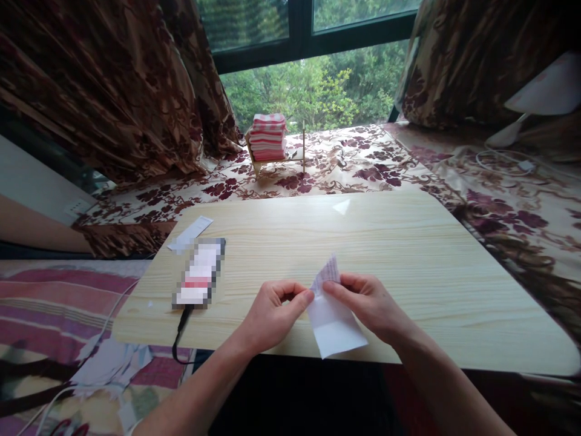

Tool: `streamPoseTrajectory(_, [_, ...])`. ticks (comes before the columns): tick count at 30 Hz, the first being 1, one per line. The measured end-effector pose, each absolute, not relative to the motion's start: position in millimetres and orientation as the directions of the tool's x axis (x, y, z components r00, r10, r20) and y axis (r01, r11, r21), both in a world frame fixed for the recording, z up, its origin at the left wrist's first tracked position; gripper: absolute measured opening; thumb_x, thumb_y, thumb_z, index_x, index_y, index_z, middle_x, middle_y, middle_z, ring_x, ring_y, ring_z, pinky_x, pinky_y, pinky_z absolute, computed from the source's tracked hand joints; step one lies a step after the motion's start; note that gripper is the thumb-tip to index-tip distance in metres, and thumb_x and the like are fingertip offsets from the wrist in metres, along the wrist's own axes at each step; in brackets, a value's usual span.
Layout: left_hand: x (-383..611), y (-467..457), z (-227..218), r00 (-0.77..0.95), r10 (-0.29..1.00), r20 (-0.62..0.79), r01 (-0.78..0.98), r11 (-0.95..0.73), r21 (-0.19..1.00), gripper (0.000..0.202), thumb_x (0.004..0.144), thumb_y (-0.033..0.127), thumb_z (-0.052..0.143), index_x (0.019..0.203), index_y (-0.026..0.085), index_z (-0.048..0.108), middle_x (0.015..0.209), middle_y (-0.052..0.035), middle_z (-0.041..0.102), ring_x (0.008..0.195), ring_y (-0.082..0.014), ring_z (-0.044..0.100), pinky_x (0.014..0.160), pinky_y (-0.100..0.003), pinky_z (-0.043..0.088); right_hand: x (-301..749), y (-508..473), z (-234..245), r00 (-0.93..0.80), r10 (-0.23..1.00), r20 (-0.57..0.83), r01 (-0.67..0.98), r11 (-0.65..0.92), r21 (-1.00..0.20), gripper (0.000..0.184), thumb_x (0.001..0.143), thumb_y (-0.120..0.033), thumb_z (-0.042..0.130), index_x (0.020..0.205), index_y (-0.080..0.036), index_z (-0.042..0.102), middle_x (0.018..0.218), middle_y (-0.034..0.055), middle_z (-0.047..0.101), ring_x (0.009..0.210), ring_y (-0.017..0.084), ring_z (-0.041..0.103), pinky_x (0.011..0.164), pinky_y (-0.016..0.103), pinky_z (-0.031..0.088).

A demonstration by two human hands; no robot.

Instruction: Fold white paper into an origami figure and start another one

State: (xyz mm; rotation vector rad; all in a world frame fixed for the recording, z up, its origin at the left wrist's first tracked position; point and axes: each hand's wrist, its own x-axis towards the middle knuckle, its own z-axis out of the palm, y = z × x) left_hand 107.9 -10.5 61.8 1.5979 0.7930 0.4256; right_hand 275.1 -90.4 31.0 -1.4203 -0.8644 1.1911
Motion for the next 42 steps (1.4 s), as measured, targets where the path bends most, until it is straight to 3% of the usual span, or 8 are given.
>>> streamPoseTrajectory(3, [103,-9,62,0.674,0.712,-0.197,0.278,0.003,0.96,0.025,0.075,0.03,0.06,0.057,0.013,0.059,0.055,0.0017,0.05,0.054,-0.0088,0.042,0.052,-0.021,0.033,292,-90,25,0.439,0.884,-0.158,-0.049,-0.152,-0.987,0.032,0.071,-0.046,0.071,0.059,-0.016,0.066,0.054,-0.0023,0.053,0.054,0.01,0.046,0.052,0.024,0.039])
streamPoseTrajectory(6, [99,-9,59,0.65,0.721,-0.242,0.31,0.039,0.95,0.025,0.075,0.031,0.059,0.057,0.013,0.06,0.055,0.0016,0.051,0.054,-0.009,0.042,0.052,-0.021,0.033,299,-91,27,0.541,0.83,-0.137,-0.067,-0.12,-0.99,0.036,0.075,-0.052,0.064,0.064,-0.018,0.064,0.058,-0.0023,0.054,0.059,0.011,0.049,0.061,0.026,0.044])
streamPoseTrajectory(11, [103,-13,58,0.68,0.706,-0.198,0.303,-0.025,0.953,0.026,0.078,0.031,0.059,0.06,0.013,0.062,0.058,0.0004,0.054,0.058,-0.0104,0.045,0.056,-0.022,0.035,272,-83,39,0.224,0.958,-0.178,-0.063,-0.168,-0.984,0.031,0.075,-0.047,0.065,0.073,-0.016,0.065,0.068,-0.0002,0.06,0.064,0.013,0.054,0.056,0.024,0.043])
streamPoseTrajectory(15, [104,-12,63,0.694,0.703,-0.155,0.291,-0.077,0.954,0.024,0.077,0.029,0.06,0.059,0.013,0.063,0.059,-0.0004,0.056,0.06,-0.0113,0.047,0.057,-0.022,0.036,266,-72,34,0.348,0.926,-0.148,-0.113,-0.115,-0.987,0.033,0.076,-0.046,0.064,0.065,-0.015,0.063,0.06,-0.0013,0.055,0.057,0.011,0.049,0.054,0.024,0.04])
streamPoseTrajectory(18, [102,-10,63,0.662,0.728,-0.177,0.289,-0.03,0.957,0.025,0.076,0.03,0.06,0.059,0.013,0.065,0.058,-0.0003,0.057,0.058,-0.011,0.047,0.056,-0.022,0.037,272,-74,32,0.412,0.901,-0.138,-0.128,-0.093,-0.987,0.036,0.08,-0.05,0.057,0.077,-0.016,0.066,0.071,0.0024,0.061,0.068,0.014,0.056,0.062,0.027,0.046])
streamPoseTrajectory(28, [113,-6,57,0.64,0.735,-0.224,0.303,0.026,0.953,0.03,0.076,0.036,0.058,0.057,0.013,0.061,0.055,0.0023,0.051,0.056,-0.0101,0.044,0.053,-0.022,0.033,259,-93,39,0.245,0.947,-0.206,0.004,-0.213,-0.977,0.03,0.078,-0.043,0.062,0.09,-0.017,0.07,0.08,0.0047,0.072,0.068,0.017,0.064,0.053,0.025,0.047])
streamPoseTrajectory(35, [118,1,53,0.664,0.71,-0.236,0.312,0.024,0.95,0.028,0.074,0.031,0.054,0.053,0.014,0.055,0.051,0.0048,0.039,0.052,-0.0089,0.035,0.051,-0.023,0.026,260,-92,39,0.231,0.967,-0.11,0.045,-0.124,-0.991,0.028,0.079,-0.041,0.061,0.093,-0.019,0.07,0.088,0.0052,0.072,0.081,0.02,0.066,0.067,0.029,0.052])
streamPoseTrajectory(42, [119,0,55,0.665,0.702,-0.254,0.335,0.023,0.942,0.026,0.072,0.027,0.052,0.049,0.015,0.051,0.049,0.0053,0.034,0.051,-0.0084,0.032,0.05,-0.023,0.022,254,-93,32,0.222,0.972,-0.079,0.016,-0.085,-0.996,0.026,0.083,-0.037,0.058,0.101,-0.02,0.065,0.085,0.0038,0.07,0.073,0.016,0.063,0.058,0.025,0.048])
